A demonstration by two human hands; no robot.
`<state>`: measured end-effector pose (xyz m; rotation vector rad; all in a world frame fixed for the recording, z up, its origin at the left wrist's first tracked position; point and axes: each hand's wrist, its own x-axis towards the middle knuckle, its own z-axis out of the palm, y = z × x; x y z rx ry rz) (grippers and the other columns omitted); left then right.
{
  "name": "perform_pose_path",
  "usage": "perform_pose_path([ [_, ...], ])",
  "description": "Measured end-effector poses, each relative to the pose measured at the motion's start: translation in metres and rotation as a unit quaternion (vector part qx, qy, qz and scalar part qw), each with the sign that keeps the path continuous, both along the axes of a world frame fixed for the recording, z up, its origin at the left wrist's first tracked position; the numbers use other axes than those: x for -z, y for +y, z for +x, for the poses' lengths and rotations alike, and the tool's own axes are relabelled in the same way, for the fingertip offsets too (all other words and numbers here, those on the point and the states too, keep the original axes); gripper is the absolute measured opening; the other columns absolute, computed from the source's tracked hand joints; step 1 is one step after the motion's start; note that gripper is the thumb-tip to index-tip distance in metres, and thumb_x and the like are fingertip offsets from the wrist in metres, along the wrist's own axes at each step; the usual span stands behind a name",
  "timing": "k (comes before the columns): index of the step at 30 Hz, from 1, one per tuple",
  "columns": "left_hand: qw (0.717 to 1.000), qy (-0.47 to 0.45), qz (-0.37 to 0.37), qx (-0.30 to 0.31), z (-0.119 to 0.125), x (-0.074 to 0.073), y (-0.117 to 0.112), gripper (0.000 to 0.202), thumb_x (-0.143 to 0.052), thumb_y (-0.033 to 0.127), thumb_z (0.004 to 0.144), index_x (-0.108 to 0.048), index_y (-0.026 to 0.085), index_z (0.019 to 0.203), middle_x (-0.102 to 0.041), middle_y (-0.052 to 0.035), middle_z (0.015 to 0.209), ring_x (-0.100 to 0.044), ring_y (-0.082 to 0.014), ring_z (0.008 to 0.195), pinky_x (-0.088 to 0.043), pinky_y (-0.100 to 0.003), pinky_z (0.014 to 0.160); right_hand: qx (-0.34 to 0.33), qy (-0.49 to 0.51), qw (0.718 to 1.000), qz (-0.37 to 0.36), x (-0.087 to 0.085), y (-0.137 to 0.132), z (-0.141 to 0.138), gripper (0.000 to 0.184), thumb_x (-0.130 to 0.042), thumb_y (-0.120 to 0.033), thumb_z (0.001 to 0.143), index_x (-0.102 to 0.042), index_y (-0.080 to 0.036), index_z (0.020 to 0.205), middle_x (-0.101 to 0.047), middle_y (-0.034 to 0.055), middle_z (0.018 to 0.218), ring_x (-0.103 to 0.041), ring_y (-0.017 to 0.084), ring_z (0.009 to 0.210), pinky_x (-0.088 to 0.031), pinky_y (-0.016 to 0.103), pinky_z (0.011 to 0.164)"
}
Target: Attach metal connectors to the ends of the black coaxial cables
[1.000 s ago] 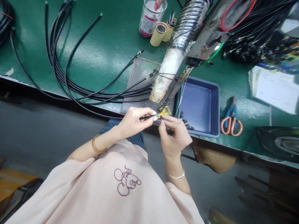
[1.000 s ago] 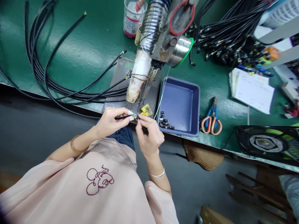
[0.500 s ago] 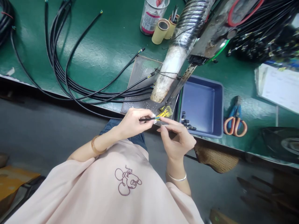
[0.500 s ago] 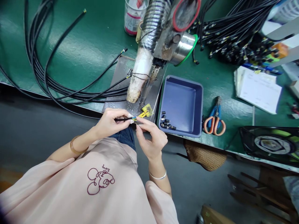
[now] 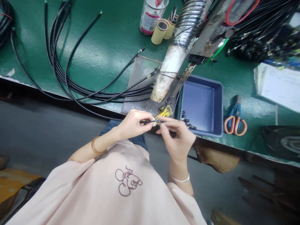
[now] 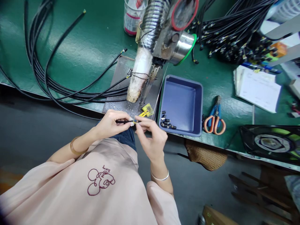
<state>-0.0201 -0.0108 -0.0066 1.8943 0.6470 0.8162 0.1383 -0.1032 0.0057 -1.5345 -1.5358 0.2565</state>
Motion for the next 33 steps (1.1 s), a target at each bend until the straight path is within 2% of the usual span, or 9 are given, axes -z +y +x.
perform_pose_path([
  [3,1.000,-0.010,-0.012,-0.009,-0.001,0.000,0.000,0.013,-0.062,0.020,0.085,-0.068,0.013,0.076,-0.062,0.0014,0.061,-0.048,-0.0070,0.053,-0.039,-0.017,0.054,0.046,0.039,0.998,0.018,0.004,-0.002,0.003,0.007,-0.067,-0.019,0.091,-0.061,-0.020,0.087,-0.080,0.0056,0.100,-0.071,0.012,0.059,-0.060,0.025,0.055],
  [6,1.000,-0.014,-0.010,-0.010,-0.001,0.001,-0.001,0.012,-0.062,0.019,0.086,-0.069,0.013,0.078,-0.065,0.0003,0.065,-0.050,-0.0075,0.055,-0.040,-0.018,0.056,0.020,0.036,0.999,0.006,0.002,-0.003,0.003,0.008,-0.069,-0.017,0.089,-0.063,-0.021,0.086,-0.080,0.0041,0.097,-0.070,0.011,0.059,-0.058,0.024,0.053],
  [10,1.000,-0.014,-0.016,-0.014,-0.001,0.002,-0.001,0.014,-0.059,0.019,0.090,-0.071,0.013,0.086,-0.073,-0.0045,0.077,-0.060,-0.0105,0.064,-0.045,-0.020,0.061,-0.023,-0.009,0.999,0.038,-0.002,-0.002,0.004,0.013,-0.072,-0.010,0.085,-0.065,-0.022,0.085,-0.080,0.0018,0.090,-0.075,0.014,0.067,-0.060,0.024,0.057],
  [13,0.999,-0.021,-0.017,-0.018,0.000,0.003,-0.002,0.014,-0.059,0.019,0.090,-0.072,0.013,0.087,-0.076,-0.0071,0.082,-0.064,-0.0123,0.069,-0.048,-0.021,0.064,-0.003,-0.011,0.998,0.057,-0.001,-0.002,0.006,0.014,-0.071,-0.009,0.085,-0.066,-0.022,0.089,-0.080,0.0021,0.092,-0.076,0.015,0.069,-0.061,0.026,0.061],
  [16,0.999,-0.030,-0.007,-0.013,0.000,0.002,-0.002,0.013,-0.060,0.018,0.088,-0.072,0.012,0.084,-0.075,-0.0066,0.077,-0.062,-0.0111,0.063,-0.046,-0.020,0.061,0.017,0.015,0.997,0.070,0.001,-0.003,0.006,0.013,-0.069,-0.009,0.087,-0.065,-0.021,0.090,-0.080,0.0041,0.098,-0.077,0.016,0.073,-0.061,0.025,0.060],
  [22,1.000,-0.012,-0.008,-0.007,-0.002,-0.001,-0.004,0.014,-0.060,0.018,0.087,-0.071,0.011,0.081,-0.069,-0.0024,0.069,-0.054,-0.0082,0.057,-0.042,-0.018,0.057,-0.003,-0.077,0.994,0.079,-0.004,-0.004,-0.005,0.014,-0.070,-0.009,0.086,-0.064,-0.021,0.087,-0.081,0.0025,0.093,-0.077,0.015,0.066,-0.059,0.021,0.055],
  [25,1.000,0.009,-0.019,-0.007,-0.003,-0.003,-0.006,0.015,-0.058,0.019,0.087,-0.070,0.012,0.080,-0.068,-0.0017,0.069,-0.053,-0.0082,0.058,-0.042,-0.018,0.058,-0.008,-0.122,0.987,0.104,-0.006,-0.001,-0.004,0.017,-0.070,-0.006,0.085,-0.064,-0.022,0.085,-0.080,0.0010,0.085,-0.078,0.017,0.072,-0.060,0.021,0.059],
  [33,0.999,-0.027,-0.014,-0.045,-0.004,-0.006,-0.013,0.014,-0.058,0.019,0.088,-0.069,0.012,0.082,-0.069,-0.0020,0.073,-0.052,-0.0080,0.058,-0.041,-0.018,0.058,-0.104,-0.115,0.978,0.136,-0.008,0.008,0.017,0.018,-0.071,-0.007,0.085,-0.064,-0.023,0.088,-0.080,0.0005,0.084,-0.078,0.017,0.074,-0.063,0.024,0.065],
])
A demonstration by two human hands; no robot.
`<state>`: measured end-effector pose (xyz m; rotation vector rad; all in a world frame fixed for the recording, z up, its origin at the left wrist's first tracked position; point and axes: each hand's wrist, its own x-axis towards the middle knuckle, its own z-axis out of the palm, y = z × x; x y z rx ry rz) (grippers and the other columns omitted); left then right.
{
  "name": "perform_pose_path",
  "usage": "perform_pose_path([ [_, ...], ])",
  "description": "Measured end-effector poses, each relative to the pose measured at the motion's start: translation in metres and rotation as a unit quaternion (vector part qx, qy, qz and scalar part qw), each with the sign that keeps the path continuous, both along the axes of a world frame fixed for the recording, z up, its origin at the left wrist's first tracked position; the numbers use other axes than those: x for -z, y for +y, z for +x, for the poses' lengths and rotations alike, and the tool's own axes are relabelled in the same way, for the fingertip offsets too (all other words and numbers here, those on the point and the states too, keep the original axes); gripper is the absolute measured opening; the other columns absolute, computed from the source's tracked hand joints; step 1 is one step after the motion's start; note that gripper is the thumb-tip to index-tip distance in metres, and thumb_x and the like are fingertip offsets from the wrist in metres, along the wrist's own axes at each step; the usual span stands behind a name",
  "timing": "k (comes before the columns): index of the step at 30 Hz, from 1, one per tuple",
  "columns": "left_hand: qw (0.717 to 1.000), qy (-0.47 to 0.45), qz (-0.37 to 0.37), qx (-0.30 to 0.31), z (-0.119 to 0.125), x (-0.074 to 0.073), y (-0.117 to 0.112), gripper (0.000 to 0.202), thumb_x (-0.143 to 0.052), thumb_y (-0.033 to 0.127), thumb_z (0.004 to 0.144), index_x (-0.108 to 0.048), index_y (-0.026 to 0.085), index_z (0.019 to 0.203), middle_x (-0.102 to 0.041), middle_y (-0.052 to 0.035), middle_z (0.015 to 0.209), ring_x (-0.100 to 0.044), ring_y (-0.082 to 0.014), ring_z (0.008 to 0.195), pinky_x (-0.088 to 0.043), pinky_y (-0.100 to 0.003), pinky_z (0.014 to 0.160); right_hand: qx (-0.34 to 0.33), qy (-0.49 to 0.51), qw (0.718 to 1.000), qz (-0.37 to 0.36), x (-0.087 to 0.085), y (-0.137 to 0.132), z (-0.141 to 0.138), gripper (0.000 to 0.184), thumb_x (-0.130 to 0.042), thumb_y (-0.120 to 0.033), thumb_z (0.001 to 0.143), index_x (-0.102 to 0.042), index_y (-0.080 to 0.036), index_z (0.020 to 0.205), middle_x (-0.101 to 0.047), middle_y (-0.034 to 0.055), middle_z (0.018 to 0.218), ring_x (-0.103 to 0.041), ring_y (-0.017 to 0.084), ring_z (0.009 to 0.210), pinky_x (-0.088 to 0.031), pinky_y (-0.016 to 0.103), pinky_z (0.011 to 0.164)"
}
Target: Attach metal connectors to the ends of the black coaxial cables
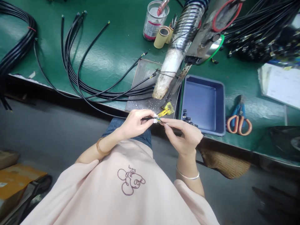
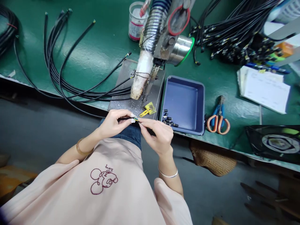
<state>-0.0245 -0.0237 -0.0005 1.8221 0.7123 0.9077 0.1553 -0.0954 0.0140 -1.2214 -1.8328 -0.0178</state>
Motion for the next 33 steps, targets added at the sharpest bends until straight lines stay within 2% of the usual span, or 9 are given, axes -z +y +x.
perform_pose_path([
  [4,0.999,-0.008,-0.039,0.003,0.002,-0.002,-0.001,0.013,-0.058,0.020,0.086,-0.069,0.012,0.082,-0.070,-0.0024,0.074,-0.056,-0.0083,0.062,-0.044,-0.017,0.059,0.069,0.084,0.993,-0.052,0.002,0.000,-0.002,0.011,-0.067,-0.012,0.090,-0.062,-0.022,0.091,-0.080,0.0029,0.094,-0.077,0.015,0.074,-0.062,0.023,0.065],
  [7,0.997,-0.007,-0.074,0.022,0.002,-0.002,0.001,0.014,-0.059,0.019,0.083,-0.070,0.011,0.079,-0.069,-0.0029,0.072,-0.057,-0.0088,0.061,-0.044,-0.017,0.057,0.074,0.145,0.975,-0.151,0.003,-0.001,-0.007,0.009,-0.064,-0.018,0.093,-0.057,-0.022,0.088,-0.074,-0.0028,0.078,-0.072,0.012,0.058,-0.059,0.020,0.058],
  [9,0.993,-0.008,-0.106,0.045,0.002,-0.002,0.003,0.016,-0.059,0.021,0.082,-0.070,0.011,0.076,-0.069,-0.0030,0.070,-0.057,-0.0092,0.061,-0.045,-0.017,0.057,0.071,0.145,0.972,-0.169,0.004,-0.001,-0.008,0.011,-0.064,-0.020,0.093,-0.056,-0.023,0.086,-0.066,-0.0067,0.067,-0.067,0.010,0.051,-0.055,0.018,0.053],
  [14,0.983,-0.014,-0.167,0.077,0.002,-0.002,0.006,0.016,-0.060,0.023,0.080,-0.069,0.012,0.071,-0.068,-0.0026,0.069,-0.059,-0.0098,0.063,-0.047,-0.018,0.060,0.144,0.066,0.983,-0.091,0.006,-0.002,-0.007,0.008,-0.065,-0.021,0.092,-0.059,-0.023,0.087,-0.065,-0.0051,0.071,-0.061,0.008,0.051,-0.051,0.020,0.052],
  [19,0.985,-0.015,-0.166,0.052,0.003,0.002,0.007,0.011,-0.060,0.019,0.078,-0.067,0.013,0.071,-0.067,-0.0011,0.069,-0.057,-0.0088,0.063,-0.046,-0.018,0.062,0.218,0.133,0.965,0.058,0.007,-0.005,-0.012,0.010,-0.061,-0.032,0.096,-0.061,-0.023,0.096,-0.055,-0.0078,0.059,-0.044,0.006,0.035,-0.035,0.021,0.037],
  [22,0.986,-0.016,-0.165,0.037,0.005,0.003,0.008,0.012,-0.060,0.019,0.078,-0.065,0.013,0.069,-0.065,-0.0002,0.066,-0.055,-0.0083,0.061,-0.045,-0.018,0.062,0.230,0.190,0.952,0.063,0.008,-0.008,-0.014,0.013,-0.058,-0.030,0.098,-0.059,-0.023,0.110,-0.067,-0.0045,0.071,-0.061,0.010,0.045,-0.049,0.023,0.044],
  [25,0.986,-0.011,-0.163,0.033,0.007,0.003,0.010,0.013,-0.058,0.021,0.078,-0.064,0.014,0.069,-0.063,0.0001,0.066,-0.053,-0.0082,0.061,-0.044,-0.018,0.061,0.219,0.141,0.965,-0.003,0.011,-0.010,-0.015,0.011,-0.065,-0.020,0.094,-0.062,-0.022,0.104,-0.077,-0.0006,0.085,-0.077,0.016,0.070,-0.062,0.027,0.062],
  [28,0.987,-0.008,-0.157,0.033,0.009,0.002,0.011,0.014,-0.058,0.023,0.079,-0.063,0.013,0.069,-0.062,0.0003,0.066,-0.052,-0.0080,0.060,-0.043,-0.018,0.061,0.169,0.049,0.984,-0.027,0.013,-0.006,-0.018,0.010,-0.070,-0.014,0.089,-0.065,-0.022,0.091,-0.079,0.0017,0.092,-0.078,0.017,0.082,-0.063,0.026,0.070],
  [33,0.986,-0.002,-0.162,0.046,0.011,0.001,0.015,0.015,-0.057,0.022,0.079,-0.063,0.013,0.068,-0.059,0.0015,0.063,-0.049,-0.0078,0.060,-0.042,-0.019,0.061,0.165,0.031,0.986,-0.001,0.020,0.003,-0.024,0.013,-0.067,-0.010,0.089,-0.063,-0.021,0.085,-0.079,0.0022,0.090,-0.078,0.017,0.083,-0.063,0.026,0.071],
])
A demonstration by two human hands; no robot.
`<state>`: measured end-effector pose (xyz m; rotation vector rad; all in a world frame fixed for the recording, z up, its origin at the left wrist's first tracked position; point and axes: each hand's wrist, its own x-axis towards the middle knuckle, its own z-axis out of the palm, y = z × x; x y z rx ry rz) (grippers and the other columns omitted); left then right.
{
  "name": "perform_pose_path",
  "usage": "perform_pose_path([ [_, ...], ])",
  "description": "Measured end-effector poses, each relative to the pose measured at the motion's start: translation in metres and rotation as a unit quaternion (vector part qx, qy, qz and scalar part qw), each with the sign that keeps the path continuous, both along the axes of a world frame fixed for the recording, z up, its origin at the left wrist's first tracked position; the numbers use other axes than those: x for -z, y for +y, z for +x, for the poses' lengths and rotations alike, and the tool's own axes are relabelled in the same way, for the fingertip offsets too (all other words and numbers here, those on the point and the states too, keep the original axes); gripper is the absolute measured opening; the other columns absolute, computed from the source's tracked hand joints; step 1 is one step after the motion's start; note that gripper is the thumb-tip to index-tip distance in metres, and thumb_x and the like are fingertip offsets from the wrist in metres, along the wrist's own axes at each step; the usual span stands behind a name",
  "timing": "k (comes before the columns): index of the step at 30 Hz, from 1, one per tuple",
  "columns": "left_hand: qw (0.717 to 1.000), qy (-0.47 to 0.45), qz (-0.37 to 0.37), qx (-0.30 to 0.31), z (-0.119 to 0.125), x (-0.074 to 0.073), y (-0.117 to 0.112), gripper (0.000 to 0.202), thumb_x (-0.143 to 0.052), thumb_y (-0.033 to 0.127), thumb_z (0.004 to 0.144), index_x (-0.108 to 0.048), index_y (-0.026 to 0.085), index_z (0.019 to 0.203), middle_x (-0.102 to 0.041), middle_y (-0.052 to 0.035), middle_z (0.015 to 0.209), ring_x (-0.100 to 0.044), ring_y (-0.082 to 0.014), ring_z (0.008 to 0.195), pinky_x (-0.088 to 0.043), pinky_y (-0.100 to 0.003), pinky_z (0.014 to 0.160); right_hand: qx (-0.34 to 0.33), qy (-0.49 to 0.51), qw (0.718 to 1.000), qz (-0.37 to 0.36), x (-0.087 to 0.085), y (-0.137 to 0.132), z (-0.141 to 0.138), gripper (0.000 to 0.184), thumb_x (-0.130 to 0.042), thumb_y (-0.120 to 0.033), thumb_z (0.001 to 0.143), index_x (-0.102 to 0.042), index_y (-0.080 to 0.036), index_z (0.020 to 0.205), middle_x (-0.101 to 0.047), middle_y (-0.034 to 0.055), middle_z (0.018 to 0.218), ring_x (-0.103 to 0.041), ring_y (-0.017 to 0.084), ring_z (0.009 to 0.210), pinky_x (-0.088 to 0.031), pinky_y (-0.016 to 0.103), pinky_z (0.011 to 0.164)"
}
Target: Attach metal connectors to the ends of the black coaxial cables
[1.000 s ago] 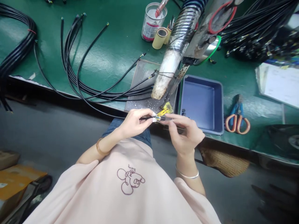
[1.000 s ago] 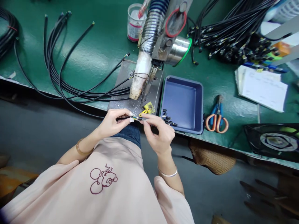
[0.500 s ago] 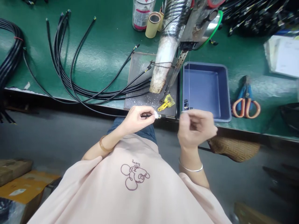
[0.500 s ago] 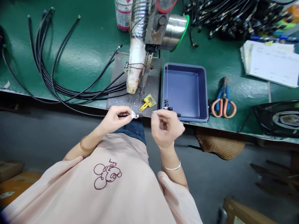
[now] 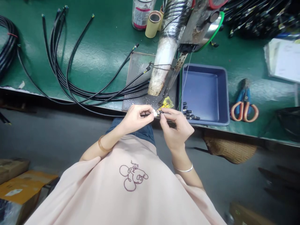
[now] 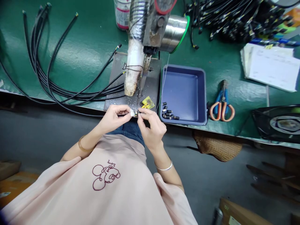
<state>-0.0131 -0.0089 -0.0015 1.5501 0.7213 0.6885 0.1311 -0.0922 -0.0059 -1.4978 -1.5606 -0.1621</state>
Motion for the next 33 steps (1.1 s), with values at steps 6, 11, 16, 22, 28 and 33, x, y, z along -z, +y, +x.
perform_pose_path([
  [6,1.000,-0.005,0.001,-0.008,0.005,0.002,0.002,0.019,-0.055,0.023,0.083,-0.068,0.013,0.074,-0.066,-0.0009,0.070,-0.057,-0.0105,0.066,-0.046,-0.020,0.066,0.002,-0.030,0.998,0.048,0.008,0.003,0.002,0.016,-0.068,-0.008,0.087,-0.064,-0.024,0.090,-0.080,0.0024,0.095,-0.078,0.017,0.084,-0.063,0.026,0.073],
  [11,0.999,-0.011,0.000,-0.047,0.010,0.008,0.001,0.017,-0.060,0.023,0.083,-0.071,0.013,0.078,-0.073,-0.0029,0.076,-0.064,-0.0126,0.071,-0.049,-0.021,0.070,-0.003,0.019,1.000,0.008,0.005,0.004,0.004,0.013,-0.065,-0.013,0.088,-0.059,-0.023,0.084,-0.079,0.0048,0.099,-0.078,0.019,0.086,-0.066,0.033,0.075],
  [16,0.997,-0.026,-0.007,-0.075,0.013,0.010,0.003,0.014,-0.064,0.021,0.082,-0.074,0.012,0.079,-0.077,-0.0063,0.084,-0.068,-0.0138,0.077,-0.053,-0.021,0.073,-0.009,0.031,0.999,0.001,0.002,0.007,0.005,0.015,-0.066,-0.011,0.087,-0.058,-0.023,0.082,-0.078,0.0048,0.102,-0.077,0.019,0.086,-0.066,0.034,0.075],
  [22,0.993,-0.040,0.050,-0.098,0.015,0.008,0.002,0.015,-0.063,0.020,0.084,-0.074,0.012,0.079,-0.075,-0.0059,0.083,-0.066,-0.0122,0.073,-0.050,-0.019,0.065,-0.018,0.028,0.999,0.010,-0.002,0.012,0.006,0.017,-0.067,-0.008,0.084,-0.058,-0.023,0.081,-0.078,0.0038,0.101,-0.076,0.018,0.089,-0.065,0.034,0.078],
  [28,0.988,-0.030,0.116,-0.099,0.014,0.002,0.002,0.016,-0.061,0.018,0.085,-0.074,0.013,0.078,-0.063,-0.0013,0.067,-0.047,-0.0071,0.054,-0.036,-0.018,0.050,-0.012,0.028,1.000,0.005,-0.007,0.014,0.005,0.017,-0.068,-0.010,0.084,-0.059,-0.023,0.081,-0.077,0.0037,0.100,-0.076,0.019,0.090,-0.067,0.036,0.078],
  [33,0.991,-0.036,0.089,-0.095,0.012,0.006,0.002,0.015,-0.061,0.017,0.084,-0.074,0.013,0.078,-0.070,-0.0041,0.074,-0.058,-0.0100,0.062,-0.043,-0.019,0.055,-0.024,0.005,1.000,0.007,-0.007,0.012,0.005,0.018,-0.067,-0.009,0.084,-0.057,-0.023,0.080,-0.078,0.0053,0.103,-0.076,0.019,0.090,-0.067,0.035,0.077],
])
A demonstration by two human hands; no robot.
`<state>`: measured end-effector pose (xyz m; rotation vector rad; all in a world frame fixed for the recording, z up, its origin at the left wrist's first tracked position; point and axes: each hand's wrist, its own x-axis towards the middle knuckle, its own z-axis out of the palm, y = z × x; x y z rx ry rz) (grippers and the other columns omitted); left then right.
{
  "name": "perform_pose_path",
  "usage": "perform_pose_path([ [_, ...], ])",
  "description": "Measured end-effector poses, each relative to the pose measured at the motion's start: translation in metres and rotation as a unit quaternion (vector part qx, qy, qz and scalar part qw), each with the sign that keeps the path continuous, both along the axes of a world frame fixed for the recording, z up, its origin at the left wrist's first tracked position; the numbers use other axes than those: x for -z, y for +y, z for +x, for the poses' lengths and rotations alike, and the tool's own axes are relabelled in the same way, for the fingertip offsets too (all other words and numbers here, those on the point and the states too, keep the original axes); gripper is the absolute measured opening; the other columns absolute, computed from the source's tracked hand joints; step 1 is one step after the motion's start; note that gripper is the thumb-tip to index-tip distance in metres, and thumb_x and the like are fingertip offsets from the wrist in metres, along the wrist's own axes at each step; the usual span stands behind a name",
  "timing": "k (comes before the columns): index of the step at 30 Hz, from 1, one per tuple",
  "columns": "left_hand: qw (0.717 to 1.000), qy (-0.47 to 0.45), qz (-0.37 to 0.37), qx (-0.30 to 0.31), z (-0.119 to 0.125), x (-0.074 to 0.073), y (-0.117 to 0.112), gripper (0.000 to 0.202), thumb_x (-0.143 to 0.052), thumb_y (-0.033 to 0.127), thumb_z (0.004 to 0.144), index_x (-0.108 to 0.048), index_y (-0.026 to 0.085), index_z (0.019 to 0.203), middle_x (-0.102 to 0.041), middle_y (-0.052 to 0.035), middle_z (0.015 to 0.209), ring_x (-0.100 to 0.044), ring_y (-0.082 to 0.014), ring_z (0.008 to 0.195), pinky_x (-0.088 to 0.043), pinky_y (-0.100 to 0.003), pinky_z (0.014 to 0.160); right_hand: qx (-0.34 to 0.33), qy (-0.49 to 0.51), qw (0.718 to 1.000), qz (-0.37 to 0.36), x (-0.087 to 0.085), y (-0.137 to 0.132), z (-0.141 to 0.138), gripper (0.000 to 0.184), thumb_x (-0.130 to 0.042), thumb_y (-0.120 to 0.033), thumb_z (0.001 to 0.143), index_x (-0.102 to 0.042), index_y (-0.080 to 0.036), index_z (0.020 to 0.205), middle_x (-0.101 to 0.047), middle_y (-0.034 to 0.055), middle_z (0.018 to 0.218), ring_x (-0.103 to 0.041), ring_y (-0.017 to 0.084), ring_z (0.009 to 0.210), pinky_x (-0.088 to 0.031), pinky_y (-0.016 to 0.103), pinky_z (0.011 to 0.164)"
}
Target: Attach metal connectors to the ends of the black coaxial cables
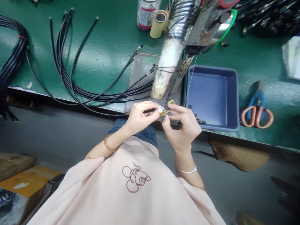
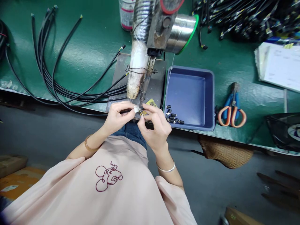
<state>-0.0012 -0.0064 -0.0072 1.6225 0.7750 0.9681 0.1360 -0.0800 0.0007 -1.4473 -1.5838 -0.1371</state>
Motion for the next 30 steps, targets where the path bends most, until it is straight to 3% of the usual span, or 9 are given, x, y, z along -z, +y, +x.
perform_pose_path([
  [5,0.998,0.007,-0.056,0.012,-0.0025,0.0007,-0.0008,0.013,-0.062,0.017,0.082,-0.073,0.012,0.077,-0.077,-0.0075,0.083,-0.068,-0.0142,0.076,-0.053,-0.020,0.067,-0.003,-0.029,1.000,-0.012,0.0015,-0.0029,0.0013,0.018,-0.065,-0.012,0.086,-0.055,-0.024,0.079,-0.078,0.0049,0.102,-0.077,0.019,0.086,-0.067,0.034,0.073],
  [13,0.999,0.007,-0.041,0.006,0.0000,-0.0029,-0.0013,0.014,-0.061,0.016,0.082,-0.074,0.012,0.078,-0.076,-0.0071,0.084,-0.067,-0.0128,0.074,-0.051,-0.018,0.064,0.002,0.001,1.000,-0.010,0.0006,-0.0011,0.0019,0.017,-0.067,-0.009,0.085,-0.058,-0.023,0.081,-0.078,0.0036,0.098,-0.076,0.019,0.090,-0.065,0.035,0.079],
  [20,1.000,0.002,-0.001,0.001,0.0001,-0.0049,-0.0007,0.014,-0.061,0.017,0.083,-0.073,0.013,0.077,-0.072,-0.0048,0.076,-0.061,-0.0101,0.064,-0.044,-0.016,0.052,0.012,0.005,1.000,-0.012,-0.0013,0.0000,0.0003,0.015,-0.068,-0.012,0.085,-0.059,-0.024,0.081,-0.077,0.0043,0.101,-0.076,0.020,0.090,-0.066,0.036,0.078],
  [26,0.998,0.005,-0.066,0.013,-0.0016,0.0006,0.0008,0.013,-0.063,0.019,0.081,-0.073,0.012,0.077,-0.077,-0.0078,0.083,-0.069,-0.0145,0.076,-0.054,-0.021,0.070,-0.016,-0.016,1.000,-0.005,-0.0004,-0.0016,0.0003,0.020,-0.066,-0.007,0.084,-0.055,-0.024,0.080,-0.078,0.0047,0.104,-0.076,0.018,0.088,-0.066,0.032,0.075],
  [30,0.996,0.011,-0.082,0.023,-0.0011,0.0010,0.0011,0.015,-0.061,0.021,0.081,-0.072,0.012,0.077,-0.075,-0.0054,0.080,-0.066,-0.0130,0.073,-0.052,-0.020,0.070,-0.013,-0.004,1.000,-0.005,0.0010,-0.0017,0.0013,0.019,-0.066,-0.007,0.084,-0.057,-0.024,0.081,-0.078,0.0041,0.103,-0.077,0.018,0.086,-0.065,0.032,0.076],
])
